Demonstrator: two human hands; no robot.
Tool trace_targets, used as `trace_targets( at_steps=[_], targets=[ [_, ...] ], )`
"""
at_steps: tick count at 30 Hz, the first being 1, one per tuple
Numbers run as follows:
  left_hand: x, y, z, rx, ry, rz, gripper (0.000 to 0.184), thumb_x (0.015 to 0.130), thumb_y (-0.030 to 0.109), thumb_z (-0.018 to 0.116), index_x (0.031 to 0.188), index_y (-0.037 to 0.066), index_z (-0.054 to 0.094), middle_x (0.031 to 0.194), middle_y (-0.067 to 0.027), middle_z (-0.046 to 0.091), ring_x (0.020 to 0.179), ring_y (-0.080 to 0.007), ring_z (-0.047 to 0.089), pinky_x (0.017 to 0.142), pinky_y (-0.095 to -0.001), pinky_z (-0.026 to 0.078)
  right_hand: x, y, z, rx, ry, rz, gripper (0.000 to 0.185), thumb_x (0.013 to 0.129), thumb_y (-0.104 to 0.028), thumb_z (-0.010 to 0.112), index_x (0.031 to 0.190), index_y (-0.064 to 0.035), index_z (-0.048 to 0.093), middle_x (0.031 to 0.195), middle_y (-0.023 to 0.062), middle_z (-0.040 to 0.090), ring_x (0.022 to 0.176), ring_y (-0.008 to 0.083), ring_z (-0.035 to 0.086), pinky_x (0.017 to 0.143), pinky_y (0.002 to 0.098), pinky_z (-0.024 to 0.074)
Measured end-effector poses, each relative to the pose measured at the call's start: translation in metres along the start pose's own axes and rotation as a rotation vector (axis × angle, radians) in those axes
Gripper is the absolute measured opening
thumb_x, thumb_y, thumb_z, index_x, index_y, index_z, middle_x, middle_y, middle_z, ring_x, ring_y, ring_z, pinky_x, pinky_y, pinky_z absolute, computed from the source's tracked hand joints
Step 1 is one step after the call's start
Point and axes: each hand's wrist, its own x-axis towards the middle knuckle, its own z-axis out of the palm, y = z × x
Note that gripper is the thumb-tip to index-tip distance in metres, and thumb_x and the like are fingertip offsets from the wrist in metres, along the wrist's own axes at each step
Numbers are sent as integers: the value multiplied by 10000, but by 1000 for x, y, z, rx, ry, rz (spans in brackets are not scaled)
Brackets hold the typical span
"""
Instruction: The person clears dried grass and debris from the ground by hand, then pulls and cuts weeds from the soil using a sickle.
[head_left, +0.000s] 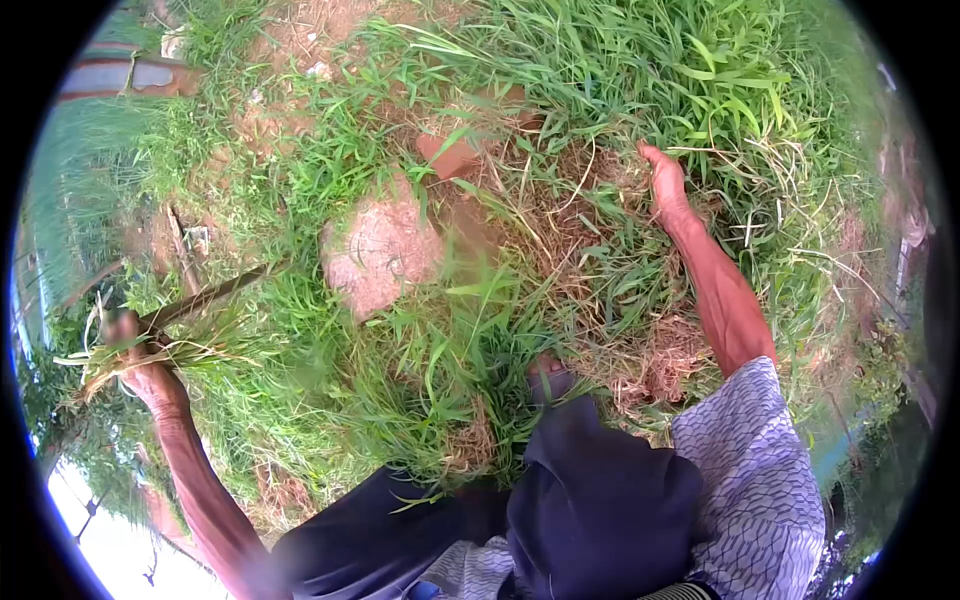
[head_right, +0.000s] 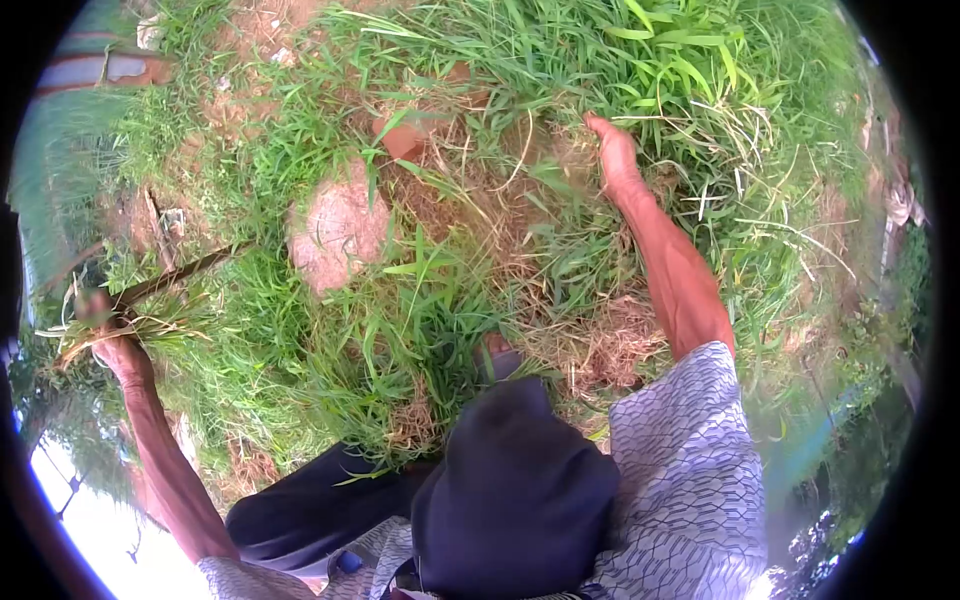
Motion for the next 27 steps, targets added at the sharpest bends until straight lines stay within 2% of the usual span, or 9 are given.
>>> trace_targets(
  at_steps=[3, 5, 8, 10, 13, 15, 16, 21, 27],
  targets=[
    [21, -16, -7, -92, 29, -44, 395, 859, 312, 658, 1123, 42, 545, 931, -39, 592, 726, -107, 512, 606, -248, 423, -22, 33, -46, -145, -24, -4, 566, 807, -369, 549, 1290, -76, 510, 1248, 115, 550, 1198, 247, 450, 1015, 470, 324],
    [19, -8, -2, -48, 54, -7, 368, 859, 324, 657, 1081, 45, 565, 918, -34, 587, 739, -107, 514, 611, -245, 418, -97, 35, -63, -3, -22, 393, 514, 788, -368, 575, 1217, -86, 558, 1232, 152, 543, 1184, 304, 462, 980, 526, 360],
    [25, -21, -15, -32, 41, 40, 330, 868, 327, 644, 1042, 50, 594, 907, -32, 579, 774, -114, 518, 642, -248, 419, -184, 129, -158, -771, -209, 265, 410, 855, -376, 561, 1131, -80, 627, 1203, 174, 578, 1131, 297, 523, 993, 452, 385],
    [35, -40, -31, -58, -7, 63, 393, 893, 347, 609, 1122, 29, 572, 975, -60, 571, 837, -122, 515, 685, -260, 432, -218, 86, -137, -764, -283, 153, 387, 857, -384, 576, 1028, -49, 667, 1089, 170, 640, 1030, 284, 589, 956, 412, 427],
    [48, -58, -51, -16, -17, -51, 431, 896, 380, 600, 1151, 36, 547, 955, -53, 562, 838, -122, 510, 694, -266, 427, -196, 10, -75, -1709, -649, 472, 335, 834, -357, 627, 834, -25, 588, 692, 90, 584, 704, 244, 594, 709, 403, 497],
    [35, -61, -53, 24, -6, 40, 406, 897, 379, 598, 1126, 47, 551, 938, -42, 559, 817, -116, 503, 680, -263, 419, -167, -1, -51, -1750, -668, -228, 326, 820, -344, 632, 838, -27, 557, 603, 80, 532, 613, 250, 571, 602, 423, 499],
    [20, -42, -40, -42, 29, -21, 368, 899, 376, 596, 1085, 62, 549, 906, -27, 550, 770, -106, 488, 648, -252, 403, -142, 0, -40, -1649, -576, -646, 331, 812, -340, 632, 870, -23, 561, 612, 95, 535, 620, 263, 575, 588, 429, 498],
    [-21, -15, -21, -20, 53, -54, 294, 929, 378, 551, 982, 91, 520, 758, 3, 480, 616, -82, 426, 551, -224, 373, -2, 28, 53, -1650, -235, -717, 792, 772, -507, 626, 1334, -13, 369, 1107, 285, 541, 1057, 398, 536, 914, 487, 429],
    [-27, -24, -25, 56, 56, 43, 265, 936, 371, 516, 923, 107, 507, 711, 16, 449, 556, -58, 401, 499, -195, 343, 54, 39, 115, -1532, -192, -302, 920, 698, -478, 659, 1377, 15, 281, 1310, 294, 429, 1177, 439, 472, 983, 523, 384]
  ],
)
